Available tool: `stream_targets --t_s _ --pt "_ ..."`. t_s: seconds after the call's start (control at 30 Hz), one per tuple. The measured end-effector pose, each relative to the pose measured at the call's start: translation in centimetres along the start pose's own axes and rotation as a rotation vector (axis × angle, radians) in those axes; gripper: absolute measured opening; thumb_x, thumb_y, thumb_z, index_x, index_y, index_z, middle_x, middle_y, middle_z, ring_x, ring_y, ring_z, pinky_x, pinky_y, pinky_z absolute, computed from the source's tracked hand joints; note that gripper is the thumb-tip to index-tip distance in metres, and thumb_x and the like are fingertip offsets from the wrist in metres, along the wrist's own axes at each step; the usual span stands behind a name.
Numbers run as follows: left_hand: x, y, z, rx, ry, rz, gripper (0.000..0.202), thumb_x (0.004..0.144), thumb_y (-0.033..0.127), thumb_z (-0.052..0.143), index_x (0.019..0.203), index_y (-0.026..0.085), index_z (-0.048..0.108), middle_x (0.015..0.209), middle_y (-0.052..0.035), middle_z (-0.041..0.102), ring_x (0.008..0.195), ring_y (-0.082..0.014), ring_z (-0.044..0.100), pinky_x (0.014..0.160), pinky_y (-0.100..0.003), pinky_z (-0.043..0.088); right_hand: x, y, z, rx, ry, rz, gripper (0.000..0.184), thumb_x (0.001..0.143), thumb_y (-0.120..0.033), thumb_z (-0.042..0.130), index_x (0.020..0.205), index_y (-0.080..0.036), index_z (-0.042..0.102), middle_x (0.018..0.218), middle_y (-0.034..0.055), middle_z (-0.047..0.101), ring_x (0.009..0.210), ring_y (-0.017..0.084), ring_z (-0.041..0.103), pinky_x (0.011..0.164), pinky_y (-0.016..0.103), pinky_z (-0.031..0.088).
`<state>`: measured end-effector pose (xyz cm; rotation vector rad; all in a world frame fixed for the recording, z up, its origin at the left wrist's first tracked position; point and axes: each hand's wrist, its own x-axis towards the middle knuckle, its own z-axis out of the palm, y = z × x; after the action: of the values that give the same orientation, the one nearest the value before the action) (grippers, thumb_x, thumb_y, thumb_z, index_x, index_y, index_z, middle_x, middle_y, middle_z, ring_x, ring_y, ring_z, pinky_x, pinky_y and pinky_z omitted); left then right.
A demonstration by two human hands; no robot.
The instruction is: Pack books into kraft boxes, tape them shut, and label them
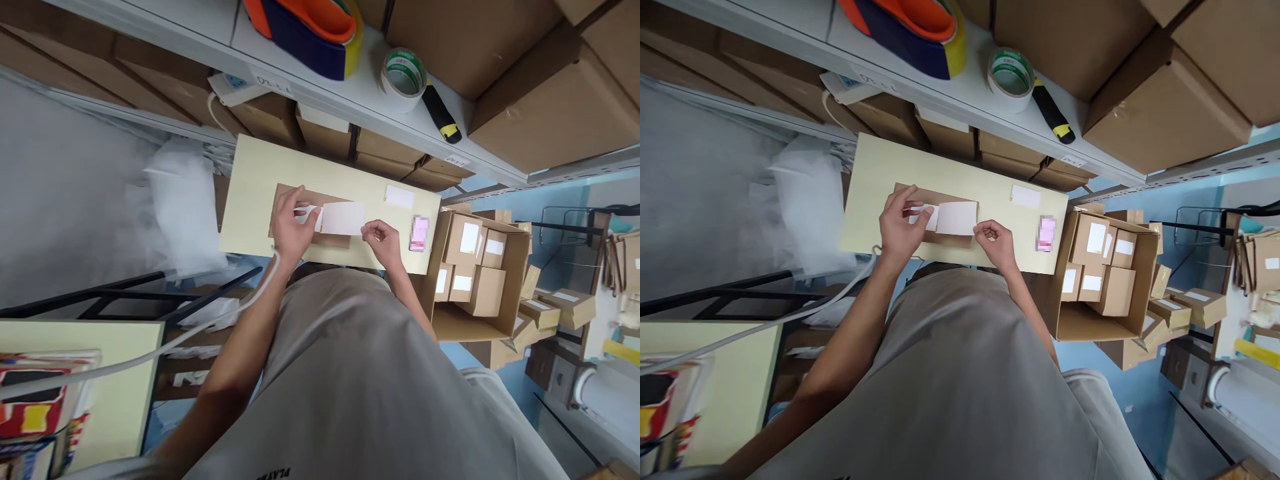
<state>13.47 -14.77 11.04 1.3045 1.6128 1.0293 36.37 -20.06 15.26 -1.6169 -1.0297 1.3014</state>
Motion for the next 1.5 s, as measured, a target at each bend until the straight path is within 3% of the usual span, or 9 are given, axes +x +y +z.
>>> stream_targets --t_s 0.13,0.27,0.43,0.77,1.07,1.33,1.5 --pt "-2.1 2.5 -1.1 -0.078 -0.164 0.288 0.033 0.105 0.051 0.078 0.124 0.025 0.088 0.127 -0.0097 0.086 0.117 -0.0274 0.083 0.11 -0.045 0.068 0.2 -1.0 2.7 0.027 -0.023 -0.072 0.037 0.092 -0.061 0.082 0.09 -0.025 0.074 0.096 0.0034 0.079 0.094 0.02 0.075 0.094 0.036 0.064" --pt "-2.7 3.7 -2.7 -0.137 -0.202 0.368 0.023 0.106 0.047 0.081 0.114 0.027 0.091 0.123 -0.0072 0.088 0.114 -0.0267 0.085 0.11 -0.046 0.069 0.1 -1.9 5.1 0.094 -0.06 -0.05 0.046 0.091 -0.07 0.084 0.096 -0.025 0.075 0.103 0.0049 0.082 0.102 0.022 0.079 0.098 0.038 0.067" --pt "-1.4 2.9 -5.1 -0.201 -0.199 0.376 0.02 0.105 0.044 0.083 0.113 0.028 0.092 0.126 -0.0067 0.088 0.116 -0.026 0.084 0.111 -0.045 0.069 -0.7 -3.3 7.1 0.082 -0.094 -0.053 0.048 0.091 -0.071 0.085 0.1 -0.025 0.078 0.119 0.0081 0.085 0.116 0.026 0.083 0.111 0.042 0.066" --pt "0.0 1.9 -8.9 -0.275 -0.292 0.329 0.023 0.102 0.047 0.085 0.113 0.028 0.093 0.125 -0.0074 0.087 0.116 -0.0273 0.083 0.114 -0.044 0.068 -1.9 -3.8 10.7 -0.016 -0.019 -0.073 0.044 0.092 -0.069 0.083 0.097 -0.025 0.078 0.123 0.0099 0.086 0.116 0.027 0.083 0.111 0.044 0.066" --pt "0.6 1.2 -11.5 -0.268 -0.354 0.316 0.024 0.104 0.048 0.081 0.112 0.028 0.093 0.125 -0.0066 0.087 0.115 -0.0264 0.083 0.114 -0.043 0.068 -3.4 -5.0 13.4 -0.048 0.048 -0.067 0.031 0.093 -0.056 0.081 0.096 -0.025 0.079 0.117 0.0085 0.087 0.112 0.026 0.083 0.108 0.043 0.067" --pt "0.8 0.9 -13.0 -0.282 -0.417 0.284 0.029 0.104 0.053 0.08 0.11 0.027 0.093 0.124 -0.0075 0.088 0.116 -0.0264 0.084 0.115 -0.042 0.067 -3.8 -5.1 15.0 -0.104 0.09 -0.1 0.038 0.095 -0.063 0.079 0.096 -0.025 0.076 0.107 0.007 0.085 0.104 0.025 0.081 0.101 0.04 0.067" --pt "0.7 0.7 -13.4 -0.343 -0.451 0.277 0.03 0.101 0.055 0.082 0.103 0.026 0.093 0.113 -0.008 0.089 0.106 -0.0249 0.085 0.104 -0.038 0.07 -4.1 -5.2 16.2 -0.116 0.09 -0.154 0.041 0.099 -0.065 0.076 0.097 -0.025 0.074 0.096 0.0044 0.081 0.094 0.023 0.079 0.094 0.038 0.067"
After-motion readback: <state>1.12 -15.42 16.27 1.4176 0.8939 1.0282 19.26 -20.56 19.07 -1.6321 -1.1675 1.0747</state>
